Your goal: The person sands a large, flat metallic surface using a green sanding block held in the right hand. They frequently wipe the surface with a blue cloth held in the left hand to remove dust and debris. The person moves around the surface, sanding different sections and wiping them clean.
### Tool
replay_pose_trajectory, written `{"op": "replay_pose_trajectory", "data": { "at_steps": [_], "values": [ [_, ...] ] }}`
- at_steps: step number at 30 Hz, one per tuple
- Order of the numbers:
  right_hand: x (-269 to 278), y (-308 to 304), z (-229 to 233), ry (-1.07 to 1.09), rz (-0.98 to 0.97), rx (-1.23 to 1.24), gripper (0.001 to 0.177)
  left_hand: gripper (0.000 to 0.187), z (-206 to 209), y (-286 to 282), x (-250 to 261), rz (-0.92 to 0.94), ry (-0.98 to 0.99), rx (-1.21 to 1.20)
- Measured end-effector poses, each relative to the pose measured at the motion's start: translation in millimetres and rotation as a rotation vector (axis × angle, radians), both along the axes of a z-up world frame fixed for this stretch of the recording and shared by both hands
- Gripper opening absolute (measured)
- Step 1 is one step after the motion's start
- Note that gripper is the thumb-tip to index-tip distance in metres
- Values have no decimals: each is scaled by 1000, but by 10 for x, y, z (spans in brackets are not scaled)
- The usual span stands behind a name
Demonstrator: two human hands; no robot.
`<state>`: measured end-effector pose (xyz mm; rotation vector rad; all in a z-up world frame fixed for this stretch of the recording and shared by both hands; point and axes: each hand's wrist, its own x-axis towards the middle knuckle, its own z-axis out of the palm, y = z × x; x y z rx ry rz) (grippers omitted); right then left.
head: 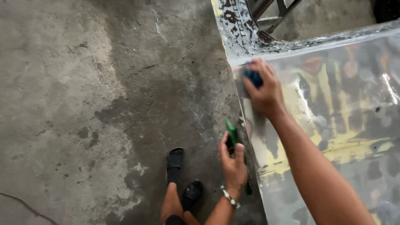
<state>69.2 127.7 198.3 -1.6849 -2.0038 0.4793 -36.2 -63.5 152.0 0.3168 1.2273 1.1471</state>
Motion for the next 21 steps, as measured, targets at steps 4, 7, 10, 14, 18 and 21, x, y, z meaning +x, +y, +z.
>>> {"op": "replay_pose_trajectory", "data": {
  "at_steps": [4, 7, 10, 14, 18, 21],
  "values": [
    [223, -734, 91, -280, 34, 92, 46, 86, 117, -219, 119, -11, 223, 265],
    [234, -897, 84, -314, -12, 117, 45, 84, -59, 46, 206, 40, 278, 346],
    [200, -919, 100, -332, -42, 135, 42, 65, -51, 1078, -29, 51, 397, 440],
    [135, -987, 135, -321, -45, 114, 41, 68, -48, 1117, -44, 150, 469, 521],
    [183, -816, 137, -334, -37, 173, 43, 63, -95, 401, 153, 67, 530, 503],
    [149, -877, 114, -343, -28, 154, 42, 63, -37, 724, 61, 90, 523, 508]
  ]
}}
